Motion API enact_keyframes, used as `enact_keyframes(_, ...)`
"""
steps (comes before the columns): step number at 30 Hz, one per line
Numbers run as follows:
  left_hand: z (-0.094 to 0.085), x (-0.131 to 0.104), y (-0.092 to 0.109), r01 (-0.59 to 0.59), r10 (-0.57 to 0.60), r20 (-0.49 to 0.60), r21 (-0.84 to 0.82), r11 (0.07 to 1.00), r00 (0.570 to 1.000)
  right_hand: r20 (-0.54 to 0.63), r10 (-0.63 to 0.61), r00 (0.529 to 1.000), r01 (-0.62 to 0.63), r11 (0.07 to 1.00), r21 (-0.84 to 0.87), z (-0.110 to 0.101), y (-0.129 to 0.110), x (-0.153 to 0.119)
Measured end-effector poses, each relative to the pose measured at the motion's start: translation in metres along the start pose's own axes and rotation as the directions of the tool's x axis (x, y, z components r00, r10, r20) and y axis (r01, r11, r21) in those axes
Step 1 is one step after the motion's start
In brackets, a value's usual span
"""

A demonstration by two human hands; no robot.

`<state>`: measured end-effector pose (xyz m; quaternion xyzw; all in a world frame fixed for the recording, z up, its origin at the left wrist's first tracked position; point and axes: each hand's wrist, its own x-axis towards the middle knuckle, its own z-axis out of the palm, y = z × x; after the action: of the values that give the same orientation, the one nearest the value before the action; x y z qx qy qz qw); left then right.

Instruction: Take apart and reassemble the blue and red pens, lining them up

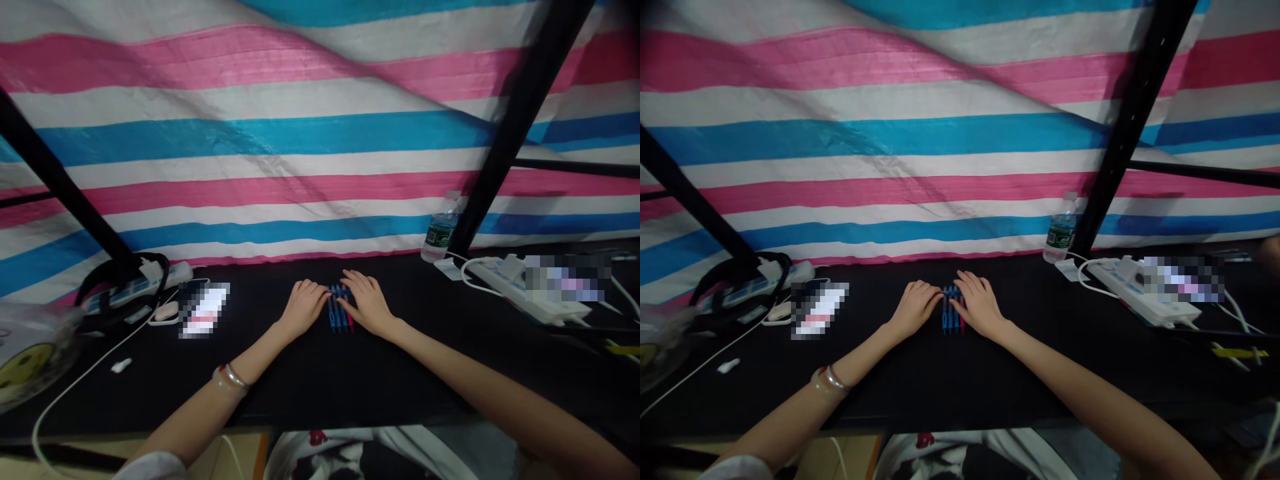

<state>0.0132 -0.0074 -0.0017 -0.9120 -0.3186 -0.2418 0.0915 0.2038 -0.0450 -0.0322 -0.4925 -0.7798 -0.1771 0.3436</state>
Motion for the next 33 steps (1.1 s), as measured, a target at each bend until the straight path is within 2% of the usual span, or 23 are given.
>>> enact_keyframes(6, -0.001, 0.001, -0.003, 0.012, -0.012, -0.004, 0.001, 1.0, 1.0, 0.035, -0.041, 0.999, 0.044, 0.997, -0.067, 0.002, 0.001, 0.001)
enact_keyframes(10, 0.0, 0.001, -0.002, -0.009, 0.008, 0.012, 0.015, 1.0, 1.0, 0.011, -0.068, 0.998, 0.068, 0.997, -0.037, 0.002, 0.005, -0.001)
enact_keyframes(14, 0.001, 0.0, 0.0, -0.03, 0.03, 0.016, 0.011, 0.999, 0.999, -0.006, -0.035, 0.999, 0.035, 0.999, 0.008, -0.001, 0.004, -0.001)
enact_keyframes(18, 0.0, 0.0, 0.001, -0.032, 0.032, -0.012, -0.006, 0.999, 0.999, 0.035, -0.031, 0.999, 0.03, 0.998, 0.046, -0.004, -0.002, 0.001)
enact_keyframes(24, -0.001, -0.001, 0.0, -0.049, 0.049, -0.04, 0.004, 0.999, 0.998, 0.067, -0.089, 0.994, 0.089, 0.996, 0.006, 0.0, -0.005, 0.002)
enact_keyframes(33, 0.0, 0.001, 0.005, -0.016, 0.016, -0.009, -0.036, 0.999, 1.0, -0.061, -0.049, 0.997, 0.053, 0.996, 0.07, 0.005, -0.001, -0.002)
